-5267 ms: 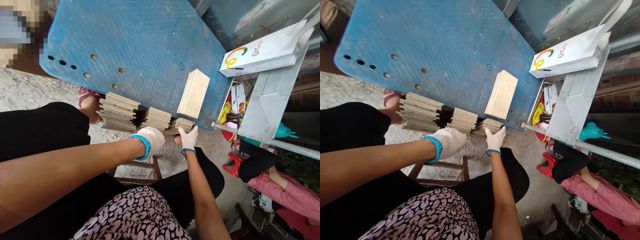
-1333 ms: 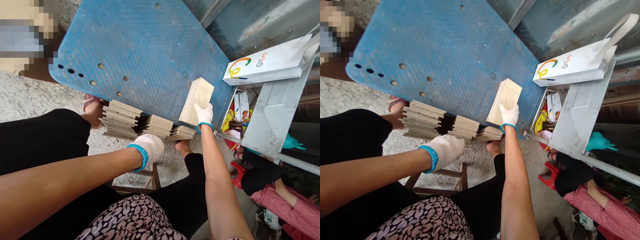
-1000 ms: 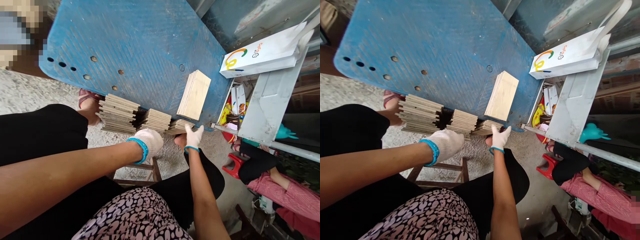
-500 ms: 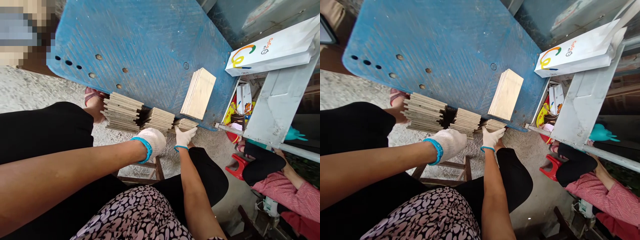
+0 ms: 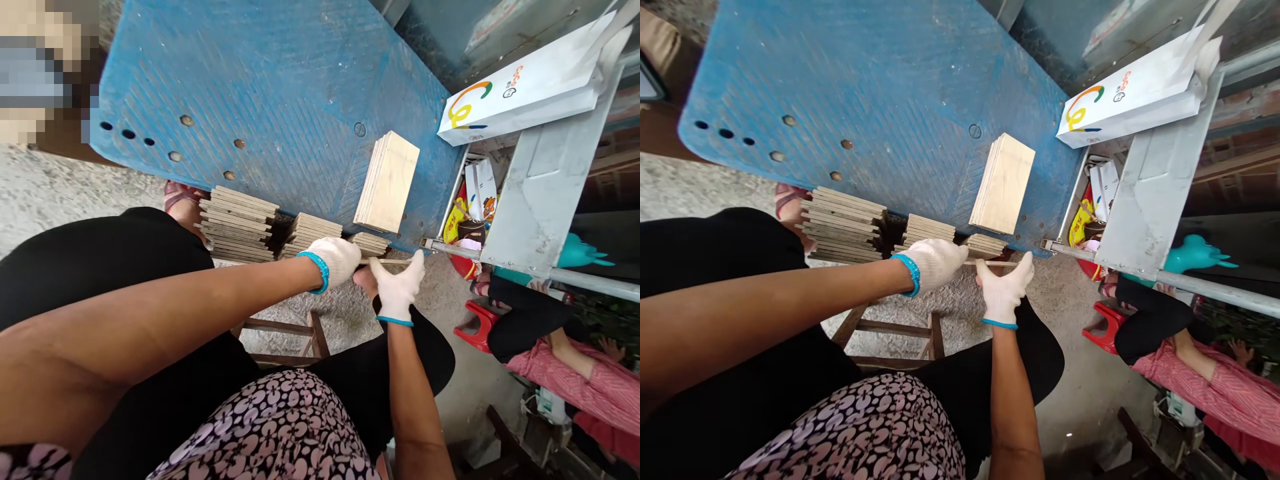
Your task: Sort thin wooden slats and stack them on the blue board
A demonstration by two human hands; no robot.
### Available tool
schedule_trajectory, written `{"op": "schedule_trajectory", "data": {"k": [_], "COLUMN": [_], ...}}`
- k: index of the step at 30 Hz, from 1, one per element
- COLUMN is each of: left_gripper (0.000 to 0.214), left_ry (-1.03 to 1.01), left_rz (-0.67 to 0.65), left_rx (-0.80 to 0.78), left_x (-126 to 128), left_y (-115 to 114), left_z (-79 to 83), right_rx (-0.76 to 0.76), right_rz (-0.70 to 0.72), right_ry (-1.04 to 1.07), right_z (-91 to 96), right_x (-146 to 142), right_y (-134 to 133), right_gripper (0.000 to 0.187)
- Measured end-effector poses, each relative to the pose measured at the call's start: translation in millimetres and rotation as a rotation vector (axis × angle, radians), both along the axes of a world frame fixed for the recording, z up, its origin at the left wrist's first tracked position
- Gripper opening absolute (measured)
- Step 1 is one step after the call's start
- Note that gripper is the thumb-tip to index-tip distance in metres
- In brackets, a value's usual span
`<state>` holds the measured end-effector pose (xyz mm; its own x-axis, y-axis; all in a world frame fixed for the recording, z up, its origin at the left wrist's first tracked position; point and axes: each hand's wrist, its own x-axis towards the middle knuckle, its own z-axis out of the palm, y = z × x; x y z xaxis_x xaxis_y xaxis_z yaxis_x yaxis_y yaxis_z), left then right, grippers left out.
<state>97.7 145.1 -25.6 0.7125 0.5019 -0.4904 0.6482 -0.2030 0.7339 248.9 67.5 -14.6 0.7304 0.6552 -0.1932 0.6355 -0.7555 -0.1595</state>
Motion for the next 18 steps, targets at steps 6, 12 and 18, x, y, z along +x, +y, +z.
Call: {"op": "schedule_trajectory", "data": {"k": [6,12,18], "left_gripper": [0.036,0.034,0.029], "left_ry": [-0.111,-0.096,-0.054], "left_rz": [-0.100,0.036,0.298], "left_rx": [0.022,-0.096,-0.373], "left_x": [27.2,22.3,4.9], "left_y": [-2.1,16.2,25.6], "left_z": [-5.7,5.2,-5.7], "right_rx": [0.232,0.504,0.656], "right_rz": [0.163,0.099,-0.100], "right_ry": [0.099,0.478,0.628], "right_z": [48.9,45.5,26.2], "right_x": [19.6,34.4,52.4], "right_y": [6.6,38.0,76.6], "right_gripper": [0.111,0.106,0.087]}}
